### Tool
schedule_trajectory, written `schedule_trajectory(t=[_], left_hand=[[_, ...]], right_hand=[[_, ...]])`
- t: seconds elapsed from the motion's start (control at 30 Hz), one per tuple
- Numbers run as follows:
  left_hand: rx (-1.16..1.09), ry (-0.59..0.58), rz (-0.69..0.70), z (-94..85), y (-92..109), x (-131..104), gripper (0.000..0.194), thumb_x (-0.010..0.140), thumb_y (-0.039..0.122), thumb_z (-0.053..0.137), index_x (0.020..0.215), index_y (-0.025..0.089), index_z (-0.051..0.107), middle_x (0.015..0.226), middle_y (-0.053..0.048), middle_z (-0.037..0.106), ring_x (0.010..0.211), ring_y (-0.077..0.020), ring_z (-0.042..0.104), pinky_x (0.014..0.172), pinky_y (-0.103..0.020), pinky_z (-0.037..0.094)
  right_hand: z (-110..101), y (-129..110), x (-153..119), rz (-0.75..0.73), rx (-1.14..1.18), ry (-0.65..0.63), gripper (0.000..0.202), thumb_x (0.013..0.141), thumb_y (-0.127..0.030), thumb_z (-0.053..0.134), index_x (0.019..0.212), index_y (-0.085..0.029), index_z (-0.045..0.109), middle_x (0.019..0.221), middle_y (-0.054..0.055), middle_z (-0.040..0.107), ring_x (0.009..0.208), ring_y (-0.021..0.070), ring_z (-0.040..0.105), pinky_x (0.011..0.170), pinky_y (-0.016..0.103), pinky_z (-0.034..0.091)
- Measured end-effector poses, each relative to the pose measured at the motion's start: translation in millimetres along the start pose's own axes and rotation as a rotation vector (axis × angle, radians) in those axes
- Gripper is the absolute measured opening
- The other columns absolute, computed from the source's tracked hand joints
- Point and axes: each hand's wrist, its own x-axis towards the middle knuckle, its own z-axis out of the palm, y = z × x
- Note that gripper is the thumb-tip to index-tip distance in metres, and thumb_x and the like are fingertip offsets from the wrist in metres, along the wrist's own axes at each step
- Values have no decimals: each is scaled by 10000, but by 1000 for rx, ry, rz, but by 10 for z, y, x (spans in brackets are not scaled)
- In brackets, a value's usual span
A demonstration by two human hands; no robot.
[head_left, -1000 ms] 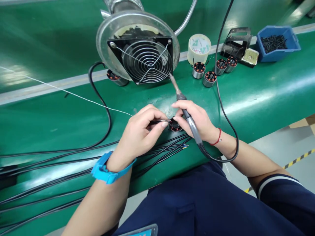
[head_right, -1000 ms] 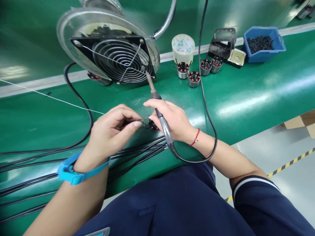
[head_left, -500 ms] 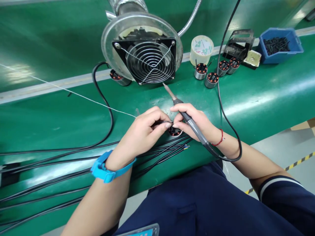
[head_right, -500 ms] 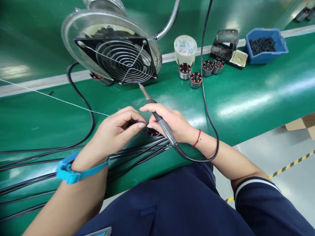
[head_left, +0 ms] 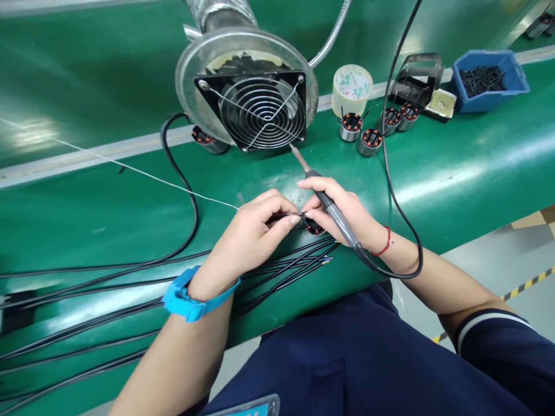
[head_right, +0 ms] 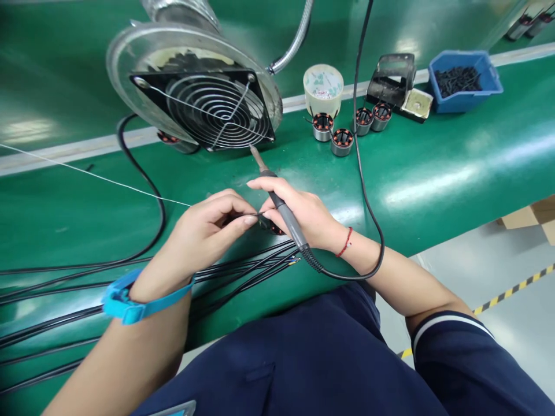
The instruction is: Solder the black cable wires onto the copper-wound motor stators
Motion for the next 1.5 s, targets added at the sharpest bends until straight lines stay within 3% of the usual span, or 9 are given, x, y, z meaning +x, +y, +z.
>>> schedule_trajectory(t=[0.13, 0.23, 0.4, 0.57, 0.73, 0.87, 1.13, 1.5], left_hand=[[143, 66, 48, 64, -20, -12, 124, 962, 175, 554, 1023, 167, 661, 854, -18, 633, 788, -156, 605, 698, -262, 465], [303, 147, 91, 101, -40, -13, 166, 983, 149, 513, 1009, 166, 676, 839, -28, 621, 804, -167, 610, 717, -268, 472], [434, 214, 64, 93, -40, -4, 172, 972, 155, 500, 933, 165, 668, 804, -30, 597, 762, -178, 594, 668, -278, 451], [259, 121, -19, 44, 38, 5, 148, 938, 160, 508, 863, 170, 635, 787, -20, 612, 737, -163, 581, 697, -278, 453], [38, 87, -143, 23, 91, 18, 155, 922, 227, 510, 816, 181, 614, 744, -1, 610, 690, -150, 549, 699, -280, 441], [-56, 88, -219, 41, 68, 19, 170, 911, 279, 518, 816, 190, 627, 737, 8, 611, 678, -148, 531, 681, -283, 421], [-156, 151, -291, 71, 28, 5, 189, 897, 331, 531, 822, 191, 633, 732, 8, 623, 677, -151, 541, 640, -283, 395], [-146, 186, -287, 118, 54, 23, 158, 897, 281, 522, 798, 192, 609, 699, 7, 621, 661, -144, 556, 639, -268, 439]], right_hand=[[-16, 49, 19, -8, -101, 128, 463, 906, -175, 576, 1347, -239, 451, 1038, -9, 702, 874, 122, 678, 857, 291, 555], [2, 33, 7, -81, -213, 243, 414, 920, -199, 569, 1318, -230, 463, 987, -1, 683, 930, 152, 665, 898, 333, 559], [130, -8, -25, -292, -455, 160, 322, 965, -175, 488, 1285, -215, 506, 952, 15, 688, 862, 179, 634, 832, 358, 552], [143, 46, -9, -268, -572, 219, 344, 981, -177, 449, 1320, -199, 502, 980, 55, 675, 889, 223, 586, 833, 405, 544], [75, 147, 32, -201, -461, 228, 411, 909, -150, 497, 1313, -218, 483, 1017, 41, 663, 917, 210, 594, 882, 395, 533], [72, 184, 54, -154, -314, 220, 428, 873, -120, 519, 1284, -230, 481, 925, -7, 665, 879, 180, 611, 876, 347, 526], [79, 110, 35, -386, -475, 132, 261, 1028, -218, 453, 1282, -252, 503, 953, -10, 693, 847, 148, 644, 766, 288, 460], [10, 126, 47, -442, -511, 39, 223, 1066, -224, 422, 1267, -242, 516, 931, -20, 713, 813, 123, 645, 718, 257, 434]])
